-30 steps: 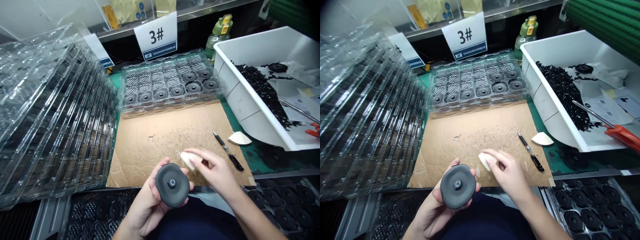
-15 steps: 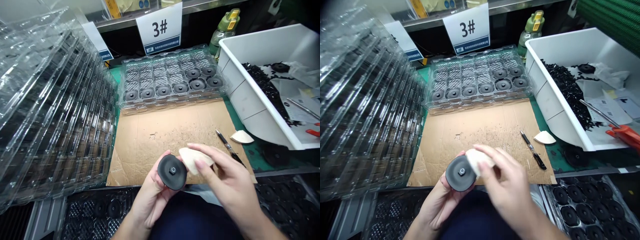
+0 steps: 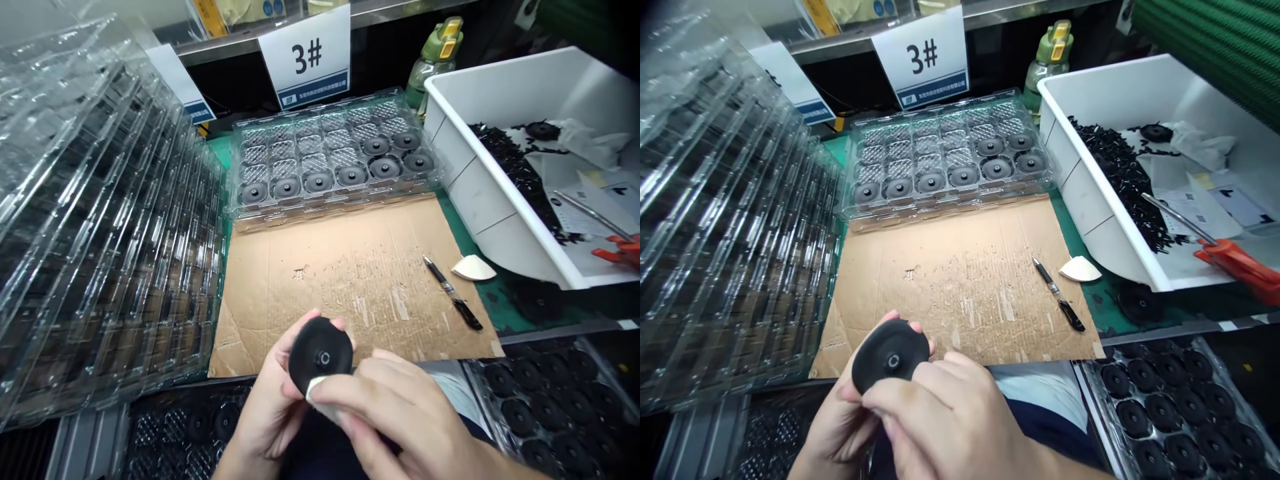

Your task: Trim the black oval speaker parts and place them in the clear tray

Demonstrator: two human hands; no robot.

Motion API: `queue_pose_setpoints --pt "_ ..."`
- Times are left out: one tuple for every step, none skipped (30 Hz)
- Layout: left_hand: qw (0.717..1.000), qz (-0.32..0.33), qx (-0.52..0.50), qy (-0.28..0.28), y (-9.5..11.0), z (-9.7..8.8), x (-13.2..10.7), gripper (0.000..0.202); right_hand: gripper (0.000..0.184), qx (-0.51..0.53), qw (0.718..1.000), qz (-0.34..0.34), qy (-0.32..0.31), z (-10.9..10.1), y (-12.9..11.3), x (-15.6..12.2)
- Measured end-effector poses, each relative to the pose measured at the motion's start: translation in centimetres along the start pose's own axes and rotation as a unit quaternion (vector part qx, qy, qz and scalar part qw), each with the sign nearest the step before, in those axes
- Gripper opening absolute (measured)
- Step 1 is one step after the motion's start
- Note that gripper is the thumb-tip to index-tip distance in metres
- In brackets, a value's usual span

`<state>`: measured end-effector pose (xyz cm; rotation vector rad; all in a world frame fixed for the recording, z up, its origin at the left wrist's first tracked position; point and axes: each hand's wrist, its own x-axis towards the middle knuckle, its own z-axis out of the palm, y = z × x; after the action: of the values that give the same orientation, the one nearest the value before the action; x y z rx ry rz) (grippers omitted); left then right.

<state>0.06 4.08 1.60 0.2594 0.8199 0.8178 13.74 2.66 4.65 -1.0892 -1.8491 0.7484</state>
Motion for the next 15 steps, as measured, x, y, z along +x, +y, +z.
queue_pose_setpoints --pt "1.0 -0.003 0.004 -0.007 -0.1 -0.1 0.0 0.047 0.022 -0.006 1.0 0.015 -0.005 -0.1 -0.1 0.1" --pt "1.0 -0.007 0.004 -0.012 -0.2 -0.2 0.1 0.047 0.022 -0.022 0.999 0.023 0.004 -0.1 -0.1 0.2" --pt "1.0 -0.01 0.002 -0.017 -0.3 -0.1 0.1 0.045 0.023 -0.041 0.999 0.023 0.023 -0.2 -0.1 0.5" --pt "1.0 -0.012 0.001 -0.017 -0.3 0.0 0.1 0.043 0.024 -0.056 0.997 0.014 0.042 -0.2 -0.1 0.6" --pt "1.0 -0.012 0.001 -0.015 -0.3 0.2 0.1 0.041 0.025 -0.061 0.997 -0.002 0.056 -0.4 -0.1 0.7" --pt "1.0 -0.013 0.002 -0.011 -0.2 0.5 0.0 0.039 0.025 -0.055 0.996 -0.019 0.06 -0.6 -0.1 0.5" --pt "1.0 -0.016 0.006 -0.01 0.0 0.7 -0.1 0.038 0.025 -0.045 0.997 -0.026 0.05 -0.9 -0.1 0.2" --pt "1.0 -0.021 0.011 -0.012 0.2 1.0 -0.2 0.039 0.024 -0.037 0.999 -0.021 0.027 -1.4 -0.1 -0.4" --pt "0.999 -0.028 0.016 -0.014 0.3 1.2 -0.2 0.041 0.024 -0.036 0.999 -0.005 0.002 -2.0 -0.1 -1.0" --pt "0.999 -0.033 0.017 -0.022 0.4 1.4 -0.1 0.045 0.024 -0.049 0.998 0.019 -0.018 -2.7 -0.1 -1.6" --pt "0.998 -0.041 0.016 -0.034 0.4 1.6 0.0 0.05 0.025 -0.077 0.996 0.041 -0.031 -3.4 -0.1 -2.0" --pt "0.998 -0.049 0.011 -0.043 0.2 1.8 0.2 0.054 0.026 -0.112 0.992 0.056 -0.034 -4.0 -0.1 -2.2" --pt "0.997 -0.059 0.008 -0.047 0.0 1.9 0.5 0.055 0.027 -0.145 0.988 0.053 -0.028 -4.5 0.0 -2.2" --pt "0.996 -0.072 0.008 -0.048 -0.2 2.0 0.7 0.051 0.027 -0.167 0.986 0.027 -0.013 -4.9 0.1 -1.9" --pt "0.995 -0.082 0.011 -0.047 -0.5 2.1 0.9 0.047 0.027 -0.172 0.985 -0.015 -0.002 -5.1 0.4 -1.3"
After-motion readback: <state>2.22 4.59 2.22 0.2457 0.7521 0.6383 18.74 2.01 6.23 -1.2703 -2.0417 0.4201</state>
